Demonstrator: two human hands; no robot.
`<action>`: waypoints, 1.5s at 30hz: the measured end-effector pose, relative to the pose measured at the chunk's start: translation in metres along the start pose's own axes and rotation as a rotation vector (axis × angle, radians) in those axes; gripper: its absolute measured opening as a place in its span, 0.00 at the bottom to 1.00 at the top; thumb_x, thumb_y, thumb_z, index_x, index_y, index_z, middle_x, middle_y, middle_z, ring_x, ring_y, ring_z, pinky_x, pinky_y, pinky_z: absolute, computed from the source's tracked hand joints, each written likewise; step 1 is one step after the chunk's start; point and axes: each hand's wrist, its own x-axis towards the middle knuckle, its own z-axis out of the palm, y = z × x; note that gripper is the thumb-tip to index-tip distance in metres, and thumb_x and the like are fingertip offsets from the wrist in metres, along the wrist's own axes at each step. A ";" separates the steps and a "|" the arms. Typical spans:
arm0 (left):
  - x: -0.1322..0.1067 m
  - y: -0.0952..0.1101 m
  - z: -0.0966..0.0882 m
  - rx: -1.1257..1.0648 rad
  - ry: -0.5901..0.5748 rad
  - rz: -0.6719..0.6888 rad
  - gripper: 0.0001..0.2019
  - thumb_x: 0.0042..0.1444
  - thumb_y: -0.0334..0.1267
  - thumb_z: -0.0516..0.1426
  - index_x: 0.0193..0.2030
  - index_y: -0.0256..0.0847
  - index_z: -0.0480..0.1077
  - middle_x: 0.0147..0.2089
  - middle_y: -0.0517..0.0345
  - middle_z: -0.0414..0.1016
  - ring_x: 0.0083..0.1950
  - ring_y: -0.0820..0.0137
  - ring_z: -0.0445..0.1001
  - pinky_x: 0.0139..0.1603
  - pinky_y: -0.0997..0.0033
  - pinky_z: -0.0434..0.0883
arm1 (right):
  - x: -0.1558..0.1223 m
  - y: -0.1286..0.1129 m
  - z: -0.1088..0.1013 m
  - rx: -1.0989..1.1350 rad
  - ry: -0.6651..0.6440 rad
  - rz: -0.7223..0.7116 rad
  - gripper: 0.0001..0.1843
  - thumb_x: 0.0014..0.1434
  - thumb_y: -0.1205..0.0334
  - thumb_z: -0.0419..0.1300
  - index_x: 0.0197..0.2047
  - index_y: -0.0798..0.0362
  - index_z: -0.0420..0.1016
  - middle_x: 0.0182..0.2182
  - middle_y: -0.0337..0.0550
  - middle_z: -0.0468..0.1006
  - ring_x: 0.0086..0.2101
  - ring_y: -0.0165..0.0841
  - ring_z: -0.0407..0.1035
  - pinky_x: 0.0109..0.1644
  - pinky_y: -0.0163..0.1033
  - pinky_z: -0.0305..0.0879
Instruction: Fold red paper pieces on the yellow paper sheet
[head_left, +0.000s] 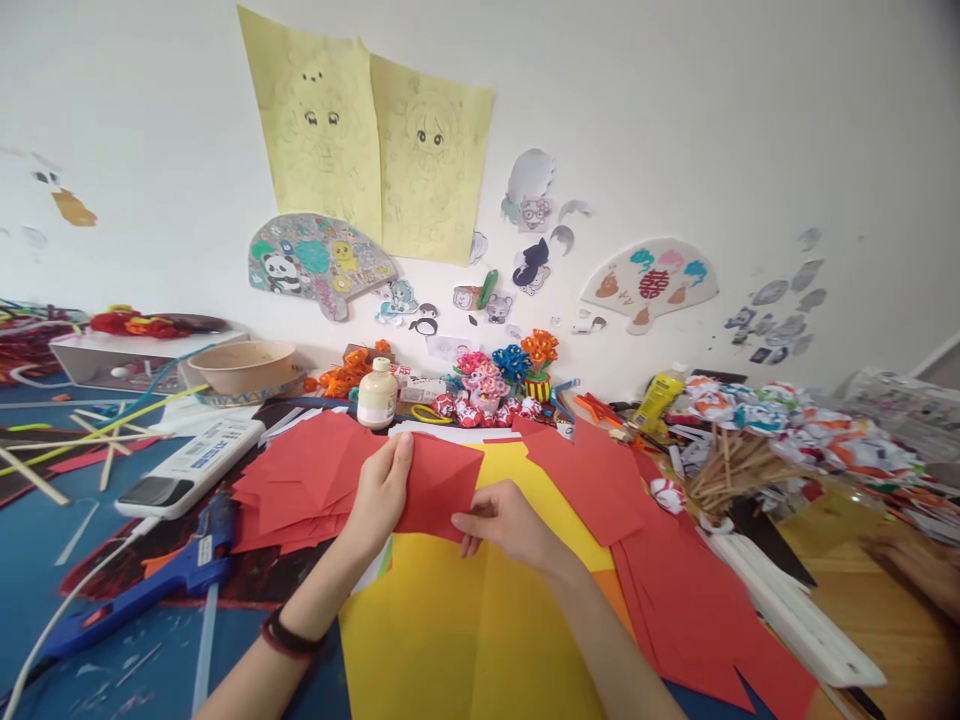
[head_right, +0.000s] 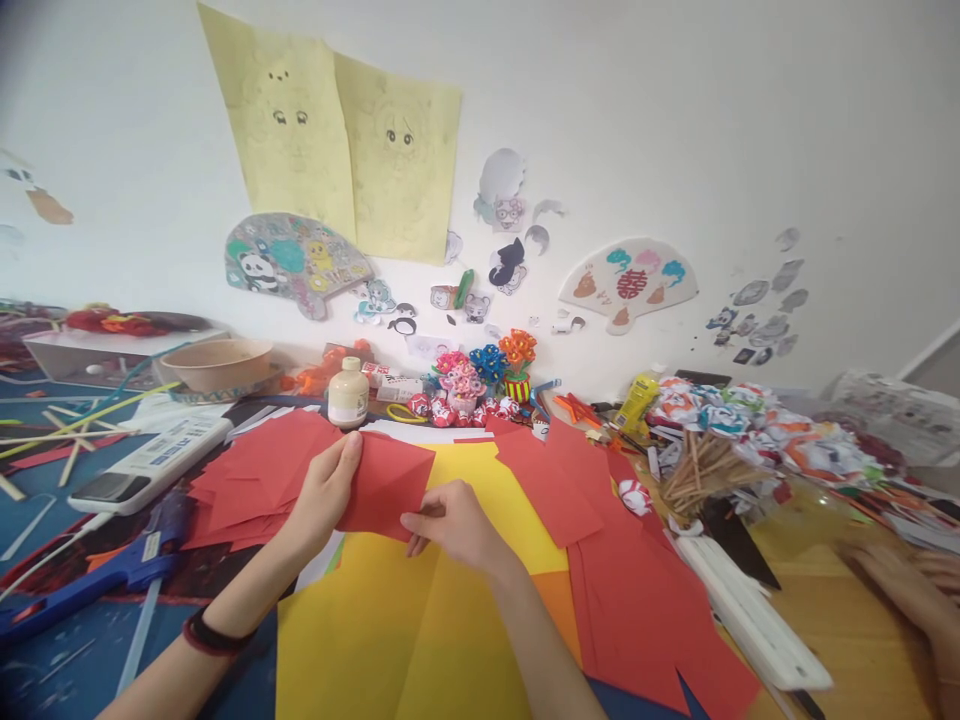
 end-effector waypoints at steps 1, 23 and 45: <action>0.000 0.000 0.000 -0.007 0.004 -0.012 0.20 0.61 0.50 0.46 0.23 0.41 0.53 0.23 0.65 0.56 0.26 0.74 0.55 0.27 0.76 0.56 | 0.000 0.000 0.000 0.002 0.000 0.002 0.24 0.48 0.42 0.65 0.25 0.59 0.75 0.21 0.47 0.79 0.24 0.35 0.74 0.31 0.38 0.69; -0.001 0.001 -0.002 0.049 -0.006 -0.011 0.20 0.57 0.51 0.54 0.23 0.41 0.54 0.22 0.67 0.51 0.25 0.76 0.52 0.25 0.78 0.53 | -0.002 -0.003 0.001 0.021 -0.006 0.029 0.25 0.47 0.41 0.65 0.26 0.58 0.75 0.22 0.46 0.79 0.24 0.36 0.74 0.32 0.39 0.68; -0.001 0.001 -0.002 0.017 0.007 -0.027 0.19 0.56 0.51 0.54 0.23 0.40 0.56 0.21 0.67 0.52 0.24 0.76 0.53 0.24 0.77 0.53 | 0.002 0.003 0.004 0.066 0.014 0.054 0.26 0.45 0.40 0.66 0.25 0.58 0.73 0.19 0.43 0.76 0.23 0.36 0.74 0.29 0.38 0.69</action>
